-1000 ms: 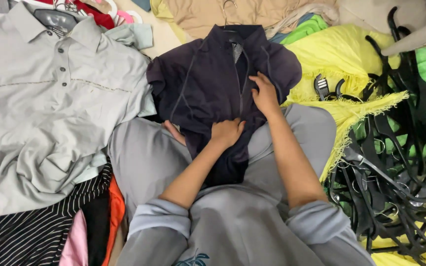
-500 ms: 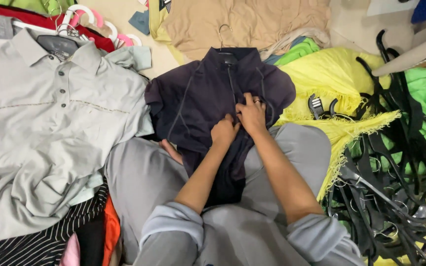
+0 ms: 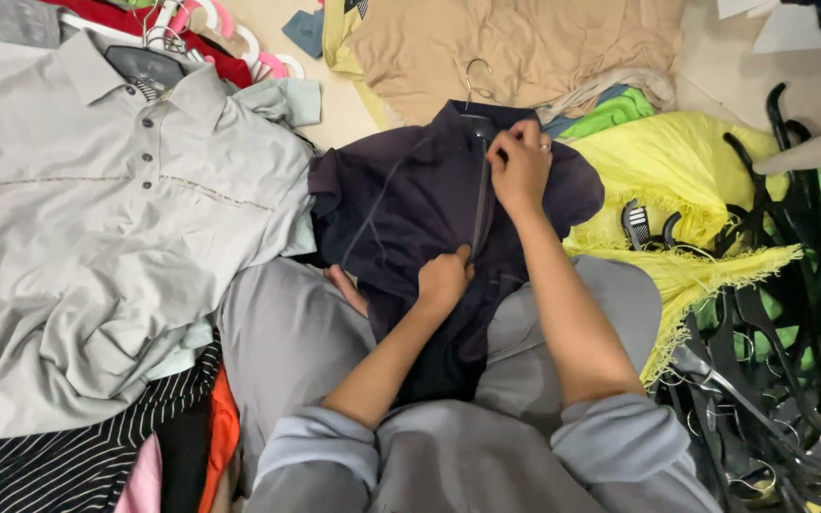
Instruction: Sorting through a pile of garments on the floor and placing them onto plastic hangers.
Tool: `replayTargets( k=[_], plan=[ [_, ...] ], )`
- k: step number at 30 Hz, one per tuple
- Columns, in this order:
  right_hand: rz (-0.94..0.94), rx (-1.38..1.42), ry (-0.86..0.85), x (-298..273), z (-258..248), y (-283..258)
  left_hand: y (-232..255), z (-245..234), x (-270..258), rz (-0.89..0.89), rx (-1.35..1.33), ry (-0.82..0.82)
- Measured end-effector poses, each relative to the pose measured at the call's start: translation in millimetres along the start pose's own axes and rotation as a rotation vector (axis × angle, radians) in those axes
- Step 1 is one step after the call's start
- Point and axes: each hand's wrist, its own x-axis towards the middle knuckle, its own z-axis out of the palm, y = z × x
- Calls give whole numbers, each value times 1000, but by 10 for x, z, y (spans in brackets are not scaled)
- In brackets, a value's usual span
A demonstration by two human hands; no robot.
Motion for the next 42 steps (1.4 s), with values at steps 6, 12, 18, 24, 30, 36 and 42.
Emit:
replayTargets(
  k=[6,12,18,24,30,36,42],
  plan=[
    [159,-159,-249,338,-361,256,-90,-723,-35,186,61,431],
    [-64,-418,-246,30,-2,1179,-510,-1416,297,-12,381,527],
    [-379,-256,93,65,-654,826,-937,-1499,468,-115,337,514],
    [-573,28,166,276,-1590,-89,-863,-2091,211,-26,298,962],
    [-757,186,204,549,-1905,-1236,-1363,-2782,-428,-34,288,1260],
    [-838,321,114,782,-1479,-2775,-1836,-3528,-1323,-262,171,1434],
    [-749,295,24,1052,-374,-3856,-2212,-4033,-1438,-480,395,1293]
  ],
)
